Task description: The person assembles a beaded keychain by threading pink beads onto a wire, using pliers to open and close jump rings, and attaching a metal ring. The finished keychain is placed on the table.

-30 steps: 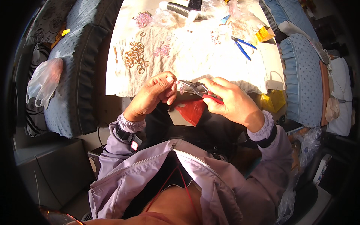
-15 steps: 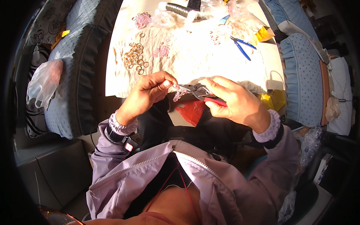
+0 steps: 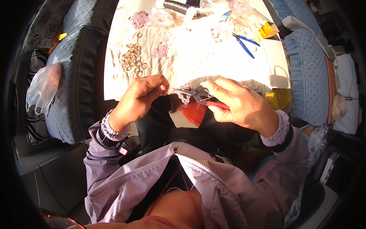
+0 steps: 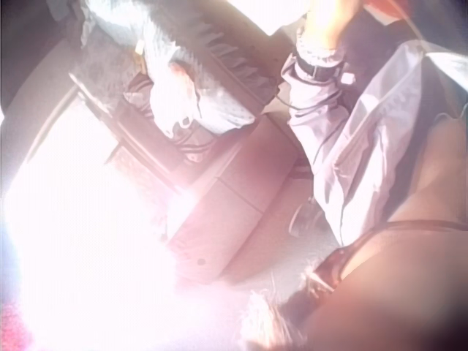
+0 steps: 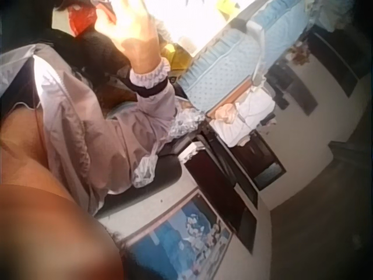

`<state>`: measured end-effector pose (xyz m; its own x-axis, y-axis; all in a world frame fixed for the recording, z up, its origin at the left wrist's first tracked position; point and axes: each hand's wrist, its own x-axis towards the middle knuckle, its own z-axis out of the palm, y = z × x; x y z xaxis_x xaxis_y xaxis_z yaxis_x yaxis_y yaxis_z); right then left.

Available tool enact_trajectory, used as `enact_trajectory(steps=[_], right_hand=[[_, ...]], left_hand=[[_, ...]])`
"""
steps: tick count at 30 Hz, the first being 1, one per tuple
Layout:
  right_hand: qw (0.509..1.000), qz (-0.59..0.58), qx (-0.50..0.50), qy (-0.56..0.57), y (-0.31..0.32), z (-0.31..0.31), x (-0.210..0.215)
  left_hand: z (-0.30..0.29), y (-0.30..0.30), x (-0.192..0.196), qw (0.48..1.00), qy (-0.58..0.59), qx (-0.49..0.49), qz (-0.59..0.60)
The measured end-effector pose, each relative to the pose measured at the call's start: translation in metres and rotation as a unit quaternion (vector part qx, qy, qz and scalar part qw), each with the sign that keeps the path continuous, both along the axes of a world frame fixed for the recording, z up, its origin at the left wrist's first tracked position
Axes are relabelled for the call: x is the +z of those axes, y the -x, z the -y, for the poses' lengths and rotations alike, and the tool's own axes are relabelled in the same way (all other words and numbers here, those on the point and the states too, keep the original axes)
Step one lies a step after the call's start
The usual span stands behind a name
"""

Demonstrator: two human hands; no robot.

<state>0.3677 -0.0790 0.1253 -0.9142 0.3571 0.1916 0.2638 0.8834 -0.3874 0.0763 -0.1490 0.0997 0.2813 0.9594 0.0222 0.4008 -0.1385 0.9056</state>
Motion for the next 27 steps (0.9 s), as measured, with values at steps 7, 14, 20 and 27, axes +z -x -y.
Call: enact_trajectory(steps=[7, 14, 20, 27], right_hand=[[0.999, 0.003, 0.020, -0.027, -0.003, -0.001, 0.010], [0.998, 0.016, 0.007, -0.052, -0.004, 0.001, 0.013], [0.997, 0.015, 0.005, -0.077, -0.002, -0.002, 0.010], [0.997, 0.064, -0.033, -0.023, 0.000, 0.000, 0.011]], left_hand=[[0.001, -0.001, 0.000, 1.000, -0.021, 0.005, 0.006], [0.000, 0.001, -0.005, 1.000, -0.026, -0.014, 0.005], [-0.003, -0.001, -0.013, 0.999, 0.007, -0.017, 0.043], [-0.001, 0.005, -0.018, 0.964, 0.189, -0.043, 0.183]])
